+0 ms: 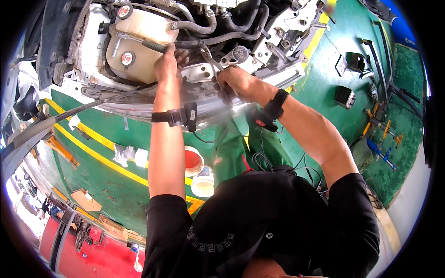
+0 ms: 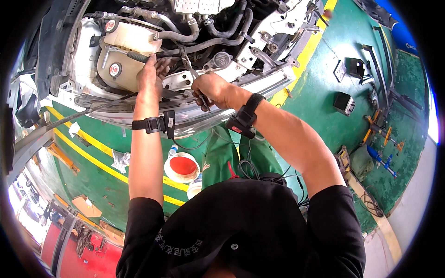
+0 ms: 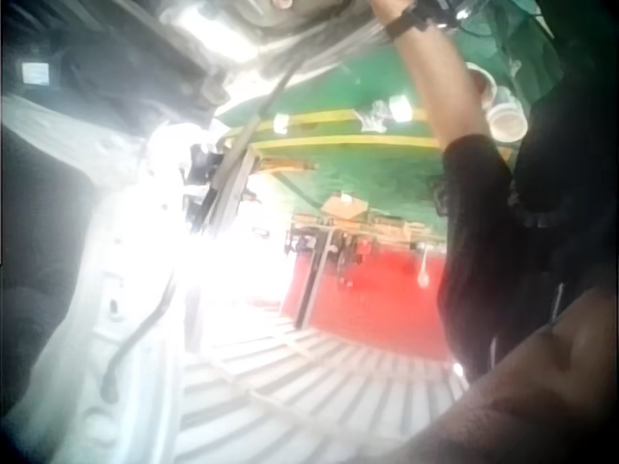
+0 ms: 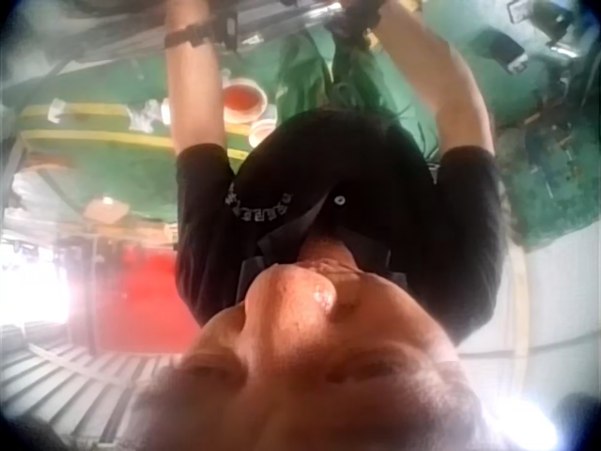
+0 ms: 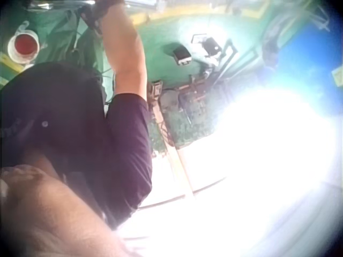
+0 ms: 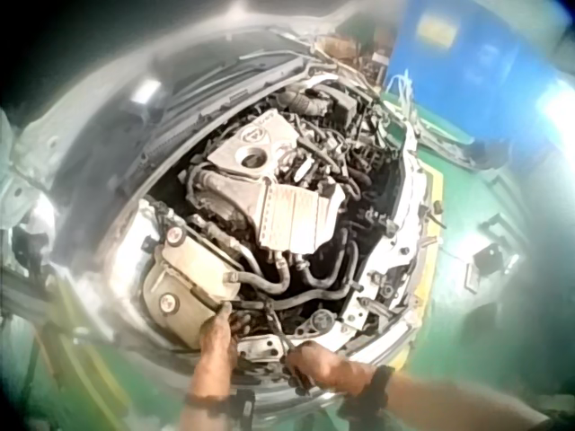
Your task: The person repairs a headlight on a car by unscrewing components, pulling back the bumper cover, and securing a mounting bracket with a socket wrench.
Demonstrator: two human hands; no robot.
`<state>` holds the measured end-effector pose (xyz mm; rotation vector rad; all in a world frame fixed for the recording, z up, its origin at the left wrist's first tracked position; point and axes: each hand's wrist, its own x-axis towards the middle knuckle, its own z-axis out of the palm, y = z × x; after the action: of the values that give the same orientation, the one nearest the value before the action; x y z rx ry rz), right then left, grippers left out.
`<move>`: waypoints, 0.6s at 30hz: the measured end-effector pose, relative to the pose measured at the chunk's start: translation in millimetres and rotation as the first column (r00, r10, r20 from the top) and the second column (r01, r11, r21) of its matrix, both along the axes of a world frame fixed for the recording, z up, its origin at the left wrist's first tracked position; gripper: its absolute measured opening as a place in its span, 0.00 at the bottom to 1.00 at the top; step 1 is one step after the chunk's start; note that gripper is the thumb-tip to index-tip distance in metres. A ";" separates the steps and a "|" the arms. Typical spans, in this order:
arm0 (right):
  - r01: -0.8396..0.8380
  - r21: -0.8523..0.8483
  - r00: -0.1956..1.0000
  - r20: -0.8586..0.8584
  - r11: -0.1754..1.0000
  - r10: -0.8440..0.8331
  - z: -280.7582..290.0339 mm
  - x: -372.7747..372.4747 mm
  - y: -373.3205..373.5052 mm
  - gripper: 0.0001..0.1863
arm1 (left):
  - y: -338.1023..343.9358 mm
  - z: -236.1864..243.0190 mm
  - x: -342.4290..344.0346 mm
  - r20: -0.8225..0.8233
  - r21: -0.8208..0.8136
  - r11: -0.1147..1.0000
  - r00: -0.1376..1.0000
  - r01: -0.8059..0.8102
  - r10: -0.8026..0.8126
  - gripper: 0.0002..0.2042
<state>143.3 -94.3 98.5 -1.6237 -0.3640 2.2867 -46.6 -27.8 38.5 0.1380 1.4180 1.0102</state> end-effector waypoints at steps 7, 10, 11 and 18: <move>0.054 -0.018 0.999 0.001 0.998 -0.054 2.9 1.6 0.9 0.06 | 0.6 28.1 -5.8 -0.406 0.001 0.979 0.895 0.203 -0.185 0.19; -0.527 0.499 0.849 0.281 0.688 0.447 2.0 3.5 3.4 0.05 | -3.2 30.5 -13.2 -0.472 0.032 0.976 0.864 0.216 -0.176 0.20; -0.352 0.341 0.935 0.162 0.872 0.314 6.4 -2.0 3.1 0.06 | -4.7 31.7 -14.7 -0.521 0.026 0.973 0.834 0.230 -0.183 0.21; -0.290 0.231 0.956 0.119 0.929 0.269 17.1 -28.5 15.8 0.09 | -27.6 36.5 -19.1 -0.869 0.049 0.913 0.468 0.404 -0.161 0.21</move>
<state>114.8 -78.6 115.6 -1.6301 -0.9175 2.2580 -65.8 -55.4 74.9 1.1948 2.0518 0.8380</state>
